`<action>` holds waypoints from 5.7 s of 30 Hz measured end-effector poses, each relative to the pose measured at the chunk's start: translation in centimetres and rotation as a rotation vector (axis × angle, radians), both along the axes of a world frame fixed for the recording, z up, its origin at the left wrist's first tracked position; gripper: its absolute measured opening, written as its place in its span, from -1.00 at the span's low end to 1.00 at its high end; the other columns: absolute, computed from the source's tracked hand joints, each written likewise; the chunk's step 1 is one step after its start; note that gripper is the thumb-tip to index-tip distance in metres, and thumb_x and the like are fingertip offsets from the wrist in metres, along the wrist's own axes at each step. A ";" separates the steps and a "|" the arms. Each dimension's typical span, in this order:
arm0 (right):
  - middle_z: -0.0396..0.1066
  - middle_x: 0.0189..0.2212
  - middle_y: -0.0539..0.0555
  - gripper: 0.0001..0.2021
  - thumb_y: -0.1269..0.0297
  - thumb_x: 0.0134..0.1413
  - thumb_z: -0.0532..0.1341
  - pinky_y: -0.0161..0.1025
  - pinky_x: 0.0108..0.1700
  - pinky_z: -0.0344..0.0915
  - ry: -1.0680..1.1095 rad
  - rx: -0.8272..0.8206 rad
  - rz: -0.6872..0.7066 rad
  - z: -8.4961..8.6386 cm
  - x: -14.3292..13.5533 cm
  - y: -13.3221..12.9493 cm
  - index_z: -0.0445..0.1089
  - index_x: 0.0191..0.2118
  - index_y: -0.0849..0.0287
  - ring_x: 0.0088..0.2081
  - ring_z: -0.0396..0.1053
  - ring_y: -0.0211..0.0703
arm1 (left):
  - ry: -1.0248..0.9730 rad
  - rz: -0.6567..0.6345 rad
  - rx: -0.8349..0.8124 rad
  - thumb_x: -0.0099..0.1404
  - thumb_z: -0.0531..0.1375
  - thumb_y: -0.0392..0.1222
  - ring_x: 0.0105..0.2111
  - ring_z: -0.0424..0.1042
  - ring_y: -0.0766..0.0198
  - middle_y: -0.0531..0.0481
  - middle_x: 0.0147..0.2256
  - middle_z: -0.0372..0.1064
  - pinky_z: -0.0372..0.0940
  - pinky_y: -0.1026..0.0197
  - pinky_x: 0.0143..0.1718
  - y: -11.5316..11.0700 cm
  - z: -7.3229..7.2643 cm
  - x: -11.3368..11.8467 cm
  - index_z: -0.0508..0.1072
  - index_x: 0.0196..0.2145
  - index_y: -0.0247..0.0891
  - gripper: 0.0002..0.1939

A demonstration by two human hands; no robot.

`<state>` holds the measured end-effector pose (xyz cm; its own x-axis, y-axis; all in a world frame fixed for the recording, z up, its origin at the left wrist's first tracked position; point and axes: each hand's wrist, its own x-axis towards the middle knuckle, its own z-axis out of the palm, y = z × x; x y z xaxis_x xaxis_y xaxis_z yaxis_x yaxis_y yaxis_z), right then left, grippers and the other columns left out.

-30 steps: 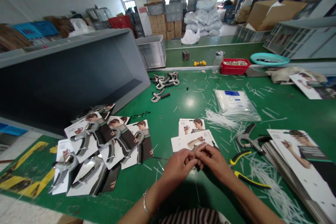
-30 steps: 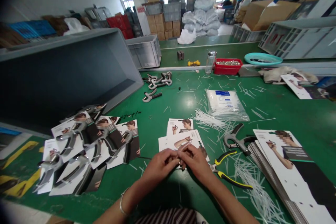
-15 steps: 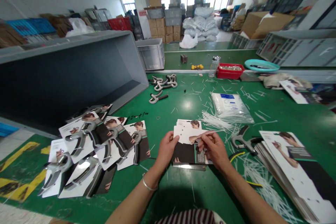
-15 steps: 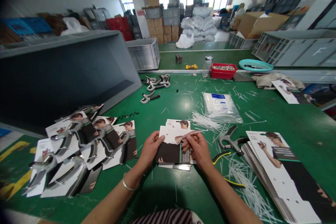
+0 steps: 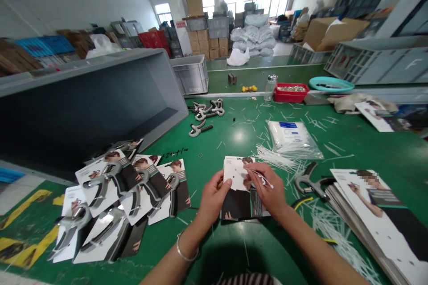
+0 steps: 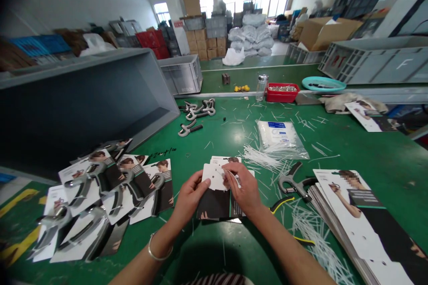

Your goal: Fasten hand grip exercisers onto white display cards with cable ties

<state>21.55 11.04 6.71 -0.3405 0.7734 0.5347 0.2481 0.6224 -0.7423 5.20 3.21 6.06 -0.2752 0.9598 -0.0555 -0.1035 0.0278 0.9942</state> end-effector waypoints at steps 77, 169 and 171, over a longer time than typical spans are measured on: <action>0.42 0.00 0.10 -0.81 0.16 0.29 0.13 0.02 0.20 0.06 -0.185 -0.221 0.245 -1.1 1.7 3.2 0.46 -0.13 0.03 0.12 0.25 0.02 | -0.286 0.297 -0.195 0.15 0.31 -0.06 -0.32 0.51 0.23 0.00 -0.31 0.47 0.38 0.16 -0.23 -3.0 -4.5 -1.4 0.27 -0.20 -0.22 -0.64; 0.34 -0.19 0.12 -0.90 0.38 0.25 0.14 -0.10 -0.02 0.29 -0.508 -0.232 0.113 -4.4 1.6 -4.7 0.41 -0.21 0.11 -0.09 0.31 -0.03 | 0.798 -0.431 0.155 0.34 0.17 -0.26 -0.10 0.38 0.13 -0.05 -0.19 0.47 0.21 0.08 0.01 5.4 -3.8 -2.1 0.53 -0.18 -0.19 -0.85; 0.36 -0.22 0.10 -0.90 0.39 0.25 0.15 -0.13 -0.05 0.29 -0.403 -0.261 0.094 -5.2 1.4 -4.0 0.41 -0.26 0.11 -0.13 0.33 -0.06 | 0.761 -0.439 0.159 0.32 0.20 -0.26 -0.13 0.39 0.15 -0.03 -0.23 0.48 0.22 0.10 -0.01 5.3 -3.9 -1.5 0.53 -0.24 -0.20 -0.89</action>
<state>22.99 7.00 1.49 -0.5554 0.8199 0.1389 0.4990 0.4622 -0.7331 3.66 8.50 2.18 0.2108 0.9681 0.1354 0.5738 -0.2347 0.7847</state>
